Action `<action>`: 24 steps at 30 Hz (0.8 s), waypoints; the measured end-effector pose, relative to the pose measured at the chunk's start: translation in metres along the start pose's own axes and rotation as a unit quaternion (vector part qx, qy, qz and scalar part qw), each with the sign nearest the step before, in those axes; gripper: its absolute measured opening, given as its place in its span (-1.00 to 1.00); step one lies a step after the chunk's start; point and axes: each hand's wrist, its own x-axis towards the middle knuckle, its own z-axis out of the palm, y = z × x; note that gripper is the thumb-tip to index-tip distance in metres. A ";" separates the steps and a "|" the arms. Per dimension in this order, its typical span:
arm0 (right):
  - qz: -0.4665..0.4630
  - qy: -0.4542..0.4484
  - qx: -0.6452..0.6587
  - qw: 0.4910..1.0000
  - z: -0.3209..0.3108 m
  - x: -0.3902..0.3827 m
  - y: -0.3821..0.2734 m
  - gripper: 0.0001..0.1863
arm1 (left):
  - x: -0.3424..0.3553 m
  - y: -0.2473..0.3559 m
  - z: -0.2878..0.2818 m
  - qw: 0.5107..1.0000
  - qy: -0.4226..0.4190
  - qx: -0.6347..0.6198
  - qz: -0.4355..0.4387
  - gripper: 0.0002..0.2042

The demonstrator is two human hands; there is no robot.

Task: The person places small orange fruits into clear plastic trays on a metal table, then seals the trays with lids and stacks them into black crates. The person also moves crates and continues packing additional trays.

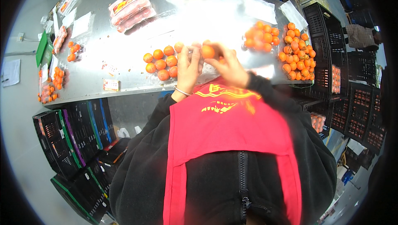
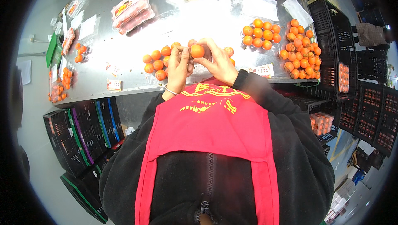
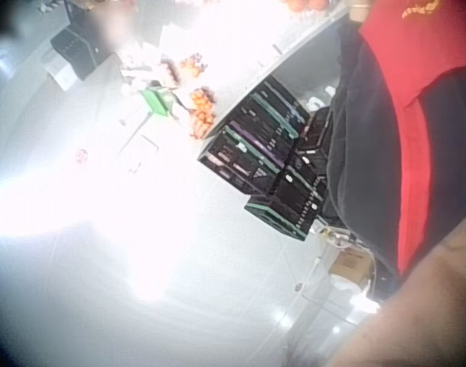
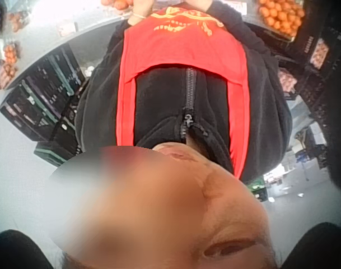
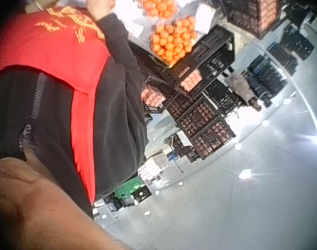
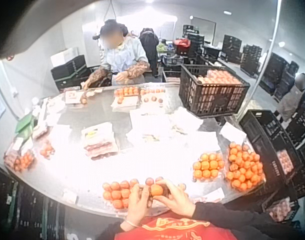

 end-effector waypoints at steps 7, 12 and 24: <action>-0.135 0.007 -0.078 0.988 -0.003 0.002 -0.001 -0.53 | 0.002 0.002 -0.004 0.999 0.000 0.024 0.022 -0.83; 0.064 -0.035 0.117 0.990 -0.004 0.001 -0.002 -0.51 | 0.005 -0.007 -0.012 0.959 0.010 0.225 0.173 -0.84; -0.033 -0.017 -0.036 0.999 -0.004 0.001 -0.009 -0.52 | 0.003 -0.005 -0.002 0.978 0.009 0.162 0.131 -0.65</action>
